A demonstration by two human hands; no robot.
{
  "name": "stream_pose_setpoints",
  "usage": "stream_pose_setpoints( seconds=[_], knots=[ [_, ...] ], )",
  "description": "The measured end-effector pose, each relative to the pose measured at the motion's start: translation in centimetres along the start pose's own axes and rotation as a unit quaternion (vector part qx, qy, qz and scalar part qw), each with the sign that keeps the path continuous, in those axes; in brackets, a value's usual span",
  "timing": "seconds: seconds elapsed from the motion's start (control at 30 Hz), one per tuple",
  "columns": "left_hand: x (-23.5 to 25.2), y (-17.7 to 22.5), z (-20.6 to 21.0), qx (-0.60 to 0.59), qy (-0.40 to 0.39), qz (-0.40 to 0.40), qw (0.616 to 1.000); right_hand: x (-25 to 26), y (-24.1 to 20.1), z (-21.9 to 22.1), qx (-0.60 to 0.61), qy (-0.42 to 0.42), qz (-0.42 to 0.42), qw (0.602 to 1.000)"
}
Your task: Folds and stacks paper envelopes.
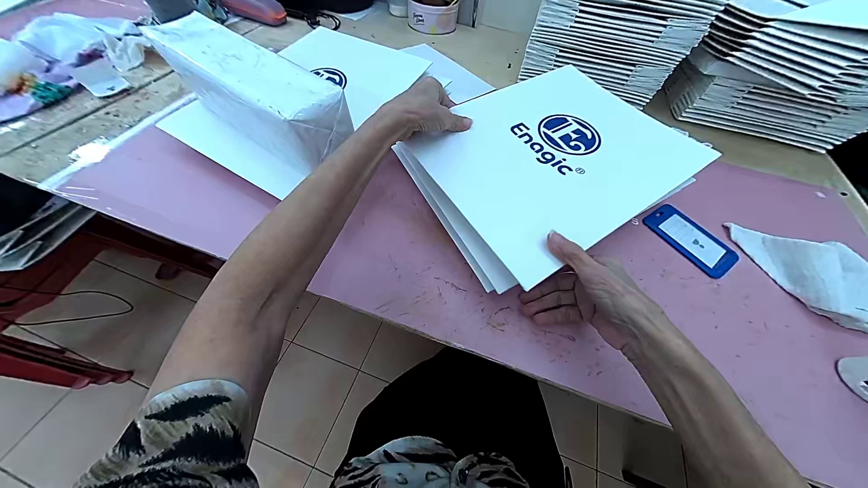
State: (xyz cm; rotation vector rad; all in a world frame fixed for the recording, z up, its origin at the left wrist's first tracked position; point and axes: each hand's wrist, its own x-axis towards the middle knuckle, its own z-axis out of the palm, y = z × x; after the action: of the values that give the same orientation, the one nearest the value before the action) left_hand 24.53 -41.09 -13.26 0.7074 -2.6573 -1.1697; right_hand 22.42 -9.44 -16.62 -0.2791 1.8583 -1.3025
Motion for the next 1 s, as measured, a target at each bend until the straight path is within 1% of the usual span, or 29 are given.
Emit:
stream_pose_setpoints(
  seconds=[0.17,0.27,0.33,0.4,0.47,0.53,0.63,0.73,0.83,0.9,1.0],
  knots=[
    [-1.5,1.3,0.3,0.048,0.003,-0.003,0.999,-1.3,0.8,-1.2,0.036,0.024,0.000,0.999],
    [-2.9,1.5,0.8,0.028,-0.008,0.017,0.999,-1.7,2.1,-2.8,0.092,0.060,-0.013,0.994],
    [-4.0,1.4,1.5,0.009,-0.016,0.029,0.999,-1.9,2.7,-3.9,0.121,0.101,-0.016,0.987],
    [-5.0,1.2,2.6,0.012,-0.015,0.039,0.999,-1.8,2.8,-4.9,0.115,0.152,-0.017,0.982],
    [-5.8,1.2,3.7,0.016,-0.020,0.041,0.999,-1.6,2.7,-5.7,0.121,0.181,-0.034,0.975],
    [-6.2,0.8,4.7,0.016,-0.019,0.039,0.999,-1.3,2.7,-6.1,0.144,0.199,-0.048,0.968],
    [-6.2,0.1,5.4,0.001,-0.013,0.032,0.999,-1.1,3.0,-6.3,0.155,0.203,-0.051,0.965],
    [-6.5,-0.6,5.7,-0.048,-0.011,0.039,0.998,-1.1,3.7,-5.9,0.168,0.205,-0.103,0.959],
    [-7.1,-0.8,5.7,-0.134,-0.020,0.039,0.990,-1.6,4.4,-5.3,0.187,0.199,-0.172,0.947],
    [-7.7,-0.8,5.6,-0.192,-0.028,0.045,0.980,-2.2,4.9,-4.9,0.186,0.192,-0.223,0.937],
    [-9.2,-0.5,5.5,-0.288,-0.027,0.085,0.954,-3.5,5.0,-4.7,0.167,0.170,-0.320,0.917]
  ],
)
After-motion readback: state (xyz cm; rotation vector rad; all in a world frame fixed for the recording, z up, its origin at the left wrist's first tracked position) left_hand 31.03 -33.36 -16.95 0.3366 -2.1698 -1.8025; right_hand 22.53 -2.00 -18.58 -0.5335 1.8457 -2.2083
